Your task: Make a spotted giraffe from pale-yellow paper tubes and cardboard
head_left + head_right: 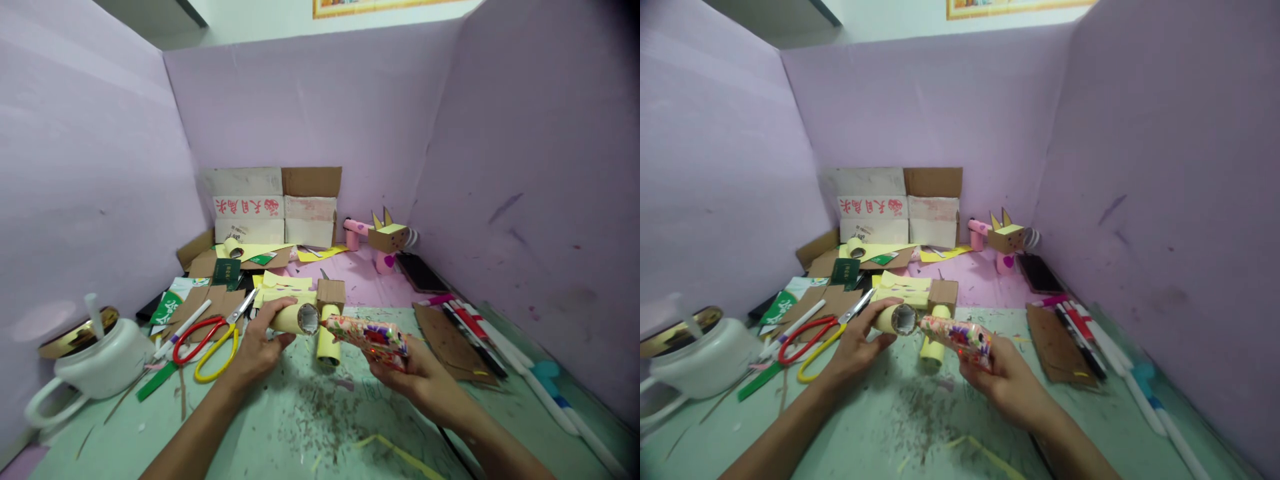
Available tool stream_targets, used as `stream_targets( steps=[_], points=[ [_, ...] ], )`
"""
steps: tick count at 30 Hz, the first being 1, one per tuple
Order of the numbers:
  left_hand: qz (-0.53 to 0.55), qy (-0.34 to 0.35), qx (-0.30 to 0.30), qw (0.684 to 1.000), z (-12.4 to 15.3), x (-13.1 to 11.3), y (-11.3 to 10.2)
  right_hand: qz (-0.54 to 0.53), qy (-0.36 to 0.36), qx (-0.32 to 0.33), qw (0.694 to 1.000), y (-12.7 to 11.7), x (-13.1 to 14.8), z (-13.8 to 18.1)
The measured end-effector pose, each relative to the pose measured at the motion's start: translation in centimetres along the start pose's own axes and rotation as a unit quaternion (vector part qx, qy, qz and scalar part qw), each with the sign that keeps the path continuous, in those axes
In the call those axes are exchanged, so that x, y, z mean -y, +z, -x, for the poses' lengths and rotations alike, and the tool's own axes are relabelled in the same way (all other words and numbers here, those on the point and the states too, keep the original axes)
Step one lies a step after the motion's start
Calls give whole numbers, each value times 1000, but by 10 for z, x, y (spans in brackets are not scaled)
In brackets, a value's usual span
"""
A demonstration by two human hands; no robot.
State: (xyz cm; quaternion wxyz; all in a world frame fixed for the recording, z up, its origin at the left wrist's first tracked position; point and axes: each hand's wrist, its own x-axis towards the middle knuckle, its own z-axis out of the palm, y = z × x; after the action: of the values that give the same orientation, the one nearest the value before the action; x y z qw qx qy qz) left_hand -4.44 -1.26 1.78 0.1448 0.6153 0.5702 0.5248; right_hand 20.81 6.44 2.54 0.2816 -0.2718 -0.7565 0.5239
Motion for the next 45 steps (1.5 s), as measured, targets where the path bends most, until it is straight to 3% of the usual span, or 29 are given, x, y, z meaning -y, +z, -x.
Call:
stream_targets(
  steps=[45],
  points=[
    [11,-7,16,1000,1,5,0,-22,-37,22,999,-2,-3,-1]
  ],
)
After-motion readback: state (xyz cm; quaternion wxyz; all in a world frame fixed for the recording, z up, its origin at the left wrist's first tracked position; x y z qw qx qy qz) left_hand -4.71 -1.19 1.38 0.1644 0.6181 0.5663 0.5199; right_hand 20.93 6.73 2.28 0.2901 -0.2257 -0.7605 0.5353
